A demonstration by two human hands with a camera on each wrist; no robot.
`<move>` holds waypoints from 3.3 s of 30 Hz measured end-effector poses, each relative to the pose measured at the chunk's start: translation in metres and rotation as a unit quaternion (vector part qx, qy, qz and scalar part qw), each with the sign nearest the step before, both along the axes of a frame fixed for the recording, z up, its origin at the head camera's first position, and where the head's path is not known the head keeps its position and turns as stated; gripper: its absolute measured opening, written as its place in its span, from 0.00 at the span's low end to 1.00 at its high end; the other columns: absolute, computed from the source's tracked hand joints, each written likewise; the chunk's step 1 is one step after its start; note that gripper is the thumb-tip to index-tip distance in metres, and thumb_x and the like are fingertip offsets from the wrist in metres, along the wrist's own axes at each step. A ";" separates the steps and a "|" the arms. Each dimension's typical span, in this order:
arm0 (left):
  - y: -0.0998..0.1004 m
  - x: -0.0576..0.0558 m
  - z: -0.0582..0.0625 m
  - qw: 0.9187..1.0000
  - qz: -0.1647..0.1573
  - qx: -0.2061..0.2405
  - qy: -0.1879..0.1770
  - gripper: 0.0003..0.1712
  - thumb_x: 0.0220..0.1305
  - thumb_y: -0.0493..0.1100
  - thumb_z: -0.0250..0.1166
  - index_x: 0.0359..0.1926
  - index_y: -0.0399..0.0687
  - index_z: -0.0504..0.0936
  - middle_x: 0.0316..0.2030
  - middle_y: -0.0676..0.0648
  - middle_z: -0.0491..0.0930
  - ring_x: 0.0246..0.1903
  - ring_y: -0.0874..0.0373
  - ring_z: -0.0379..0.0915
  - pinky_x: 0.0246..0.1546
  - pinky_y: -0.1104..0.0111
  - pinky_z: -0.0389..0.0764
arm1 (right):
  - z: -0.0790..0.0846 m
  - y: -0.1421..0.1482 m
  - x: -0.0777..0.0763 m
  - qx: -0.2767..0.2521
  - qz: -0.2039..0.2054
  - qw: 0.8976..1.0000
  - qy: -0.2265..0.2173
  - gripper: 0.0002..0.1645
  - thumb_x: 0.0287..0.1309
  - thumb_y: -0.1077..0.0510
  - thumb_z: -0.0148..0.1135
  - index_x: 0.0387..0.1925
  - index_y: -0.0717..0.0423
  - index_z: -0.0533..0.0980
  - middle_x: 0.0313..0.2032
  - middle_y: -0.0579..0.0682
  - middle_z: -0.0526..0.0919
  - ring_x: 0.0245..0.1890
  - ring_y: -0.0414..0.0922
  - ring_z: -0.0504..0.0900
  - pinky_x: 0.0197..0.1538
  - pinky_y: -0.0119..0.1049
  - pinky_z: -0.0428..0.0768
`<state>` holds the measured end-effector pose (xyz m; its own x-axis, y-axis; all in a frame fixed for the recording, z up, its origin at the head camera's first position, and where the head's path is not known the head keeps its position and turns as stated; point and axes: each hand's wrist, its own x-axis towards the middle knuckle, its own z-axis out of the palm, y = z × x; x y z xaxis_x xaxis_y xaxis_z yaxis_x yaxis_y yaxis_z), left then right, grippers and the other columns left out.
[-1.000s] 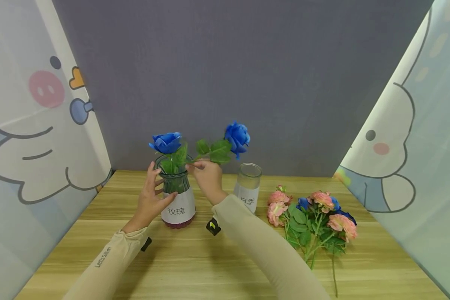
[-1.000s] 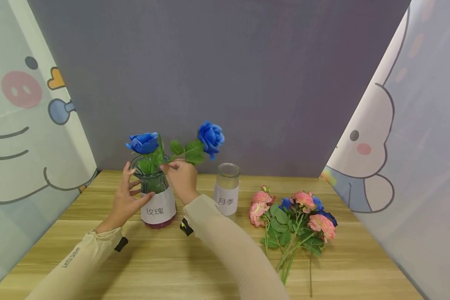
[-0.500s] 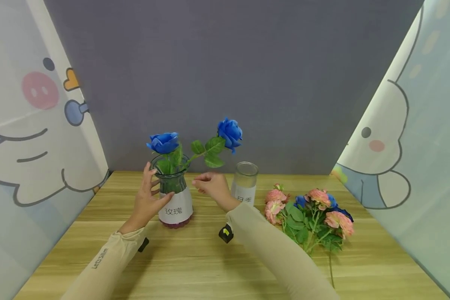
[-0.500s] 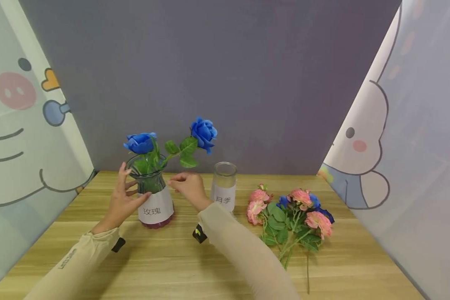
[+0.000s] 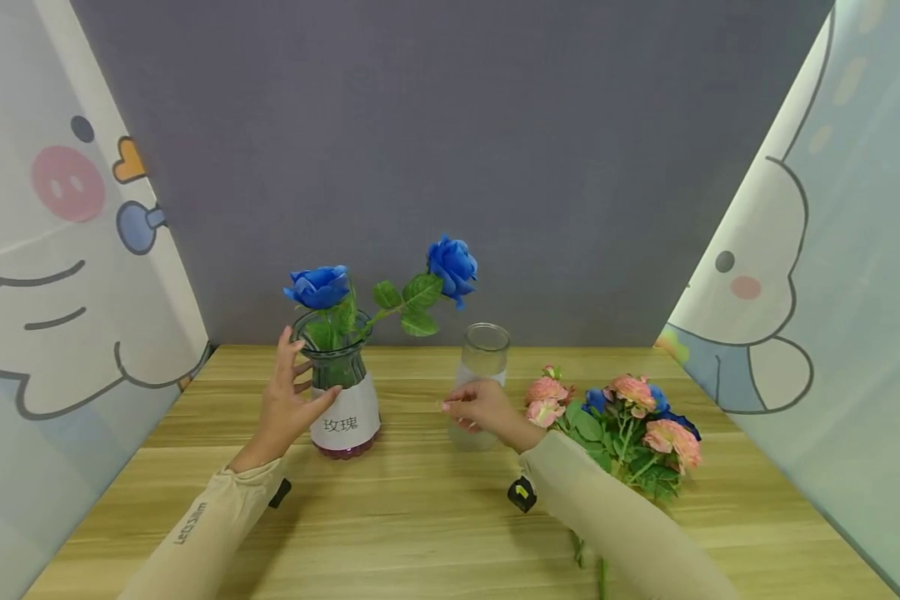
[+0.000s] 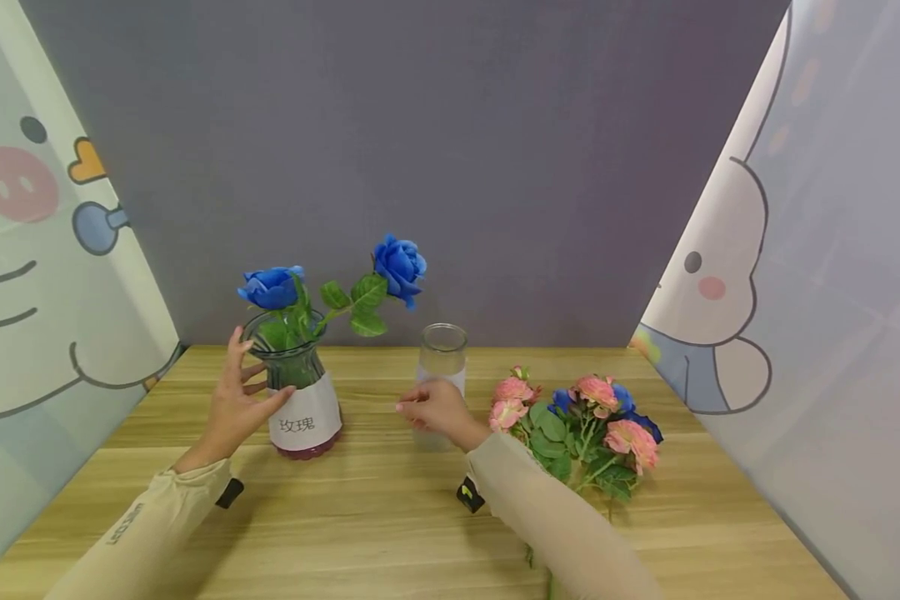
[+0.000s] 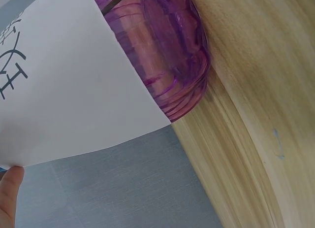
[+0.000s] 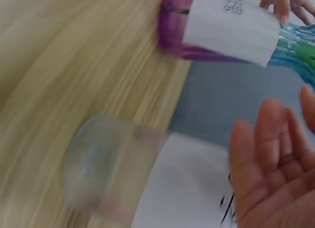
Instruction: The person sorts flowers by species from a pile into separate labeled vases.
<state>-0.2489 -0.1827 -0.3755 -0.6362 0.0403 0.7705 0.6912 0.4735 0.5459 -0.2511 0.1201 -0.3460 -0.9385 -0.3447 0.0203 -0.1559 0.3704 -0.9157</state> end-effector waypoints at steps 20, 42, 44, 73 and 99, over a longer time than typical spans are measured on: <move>0.023 0.012 -0.008 0.980 0.140 0.029 0.136 0.37 0.51 0.32 0.65 0.61 0.31 0.60 0.66 0.27 0.57 0.49 0.35 0.67 0.41 0.67 0.69 | -0.014 0.135 0.007 0.043 -0.139 0.987 -0.069 0.19 0.64 0.60 0.58 0.50 0.73 0.75 0.35 0.58 0.81 0.31 0.50 0.81 0.40 0.49 0.82; 0.094 0.010 0.006 0.969 0.001 -0.171 0.178 0.33 0.52 0.42 0.71 0.58 0.33 0.74 0.53 0.33 0.76 0.45 0.39 0.76 0.42 0.48 0.77 | -0.055 0.169 0.015 0.029 -0.167 0.976 -0.135 0.22 0.62 0.63 0.60 0.50 0.79 0.72 0.24 0.51 0.82 0.21 0.39 0.81 0.28 0.33 0.82; 0.100 0.007 0.007 0.972 -0.002 -0.178 0.156 0.38 0.45 0.38 0.75 0.59 0.34 0.73 0.55 0.34 0.75 0.49 0.39 0.75 0.45 0.48 0.77 | -0.056 0.167 0.016 0.040 -0.174 0.974 -0.142 0.18 0.61 0.63 0.61 0.46 0.77 0.75 0.21 0.51 0.81 0.19 0.39 0.81 0.26 0.33 0.81; 0.161 -0.025 0.022 0.960 -0.054 -0.269 -0.065 0.53 0.51 0.51 0.75 0.73 0.46 0.57 0.73 0.42 0.49 0.60 0.36 0.65 0.32 0.58 0.80 | -0.064 0.139 0.007 0.068 -0.208 0.958 -0.187 0.04 0.54 0.68 0.65 0.27 0.67 0.79 0.14 0.49 0.78 0.13 0.37 0.77 0.22 0.30 0.79; 0.168 -0.036 0.005 0.974 -0.063 -0.216 0.003 0.50 0.44 0.38 0.78 0.67 0.40 0.62 0.70 0.34 0.54 0.59 0.35 0.66 0.47 0.48 0.76 | -0.055 0.137 0.009 -0.034 -0.210 0.969 -0.124 0.11 0.61 0.70 0.58 0.43 0.77 0.73 0.26 0.53 0.79 0.19 0.39 0.78 0.28 0.31 0.82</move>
